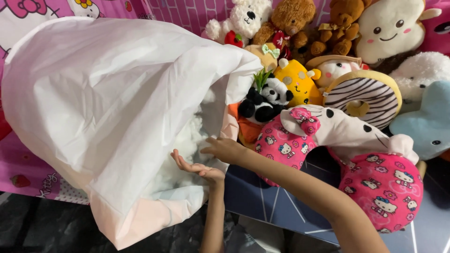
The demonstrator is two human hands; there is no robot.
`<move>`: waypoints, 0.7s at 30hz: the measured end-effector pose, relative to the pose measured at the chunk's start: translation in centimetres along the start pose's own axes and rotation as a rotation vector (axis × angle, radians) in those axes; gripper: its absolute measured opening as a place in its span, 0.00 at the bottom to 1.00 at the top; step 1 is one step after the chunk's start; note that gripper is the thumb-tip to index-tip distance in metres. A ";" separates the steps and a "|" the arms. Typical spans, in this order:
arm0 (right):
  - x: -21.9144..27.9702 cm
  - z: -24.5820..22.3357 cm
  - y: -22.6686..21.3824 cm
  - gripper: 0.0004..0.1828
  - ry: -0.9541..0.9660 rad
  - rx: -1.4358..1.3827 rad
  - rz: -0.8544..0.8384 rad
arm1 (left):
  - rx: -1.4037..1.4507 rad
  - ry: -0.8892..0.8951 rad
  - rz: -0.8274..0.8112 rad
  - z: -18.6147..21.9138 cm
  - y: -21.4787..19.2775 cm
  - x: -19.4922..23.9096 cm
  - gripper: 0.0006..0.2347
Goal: Stuffing a pink Hello Kitty neck pillow with white fiberfill using hands and a wooden stick to push the material in.
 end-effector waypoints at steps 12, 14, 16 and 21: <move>3.1 8.9 -12.4 0.23 0.085 -0.737 0.175 | 0.015 -0.001 -0.141 -0.5 0.9 0.5 0.37; 5.3 10.5 -14.5 0.22 0.102 -0.794 0.216 | 0.017 -0.003 -0.163 -0.1 1.1 0.6 0.37; 7.2 11.3 -17.9 0.21 0.118 -0.846 0.260 | 0.022 -0.002 -0.184 0.1 1.3 0.6 0.36; 10.0 14.6 -17.0 0.21 0.389 -0.932 0.172 | 0.018 0.035 -0.247 0.6 2.1 1.1 0.36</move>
Point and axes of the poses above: each hand's wrist, its own x-axis away from the middle knuckle, its own y-axis out of the palm, z = x × y, the point moved 10 cm from there along -x, towards the middle knuckle, and after that the axes turned 6 degrees about x, right-handed, at the moved point
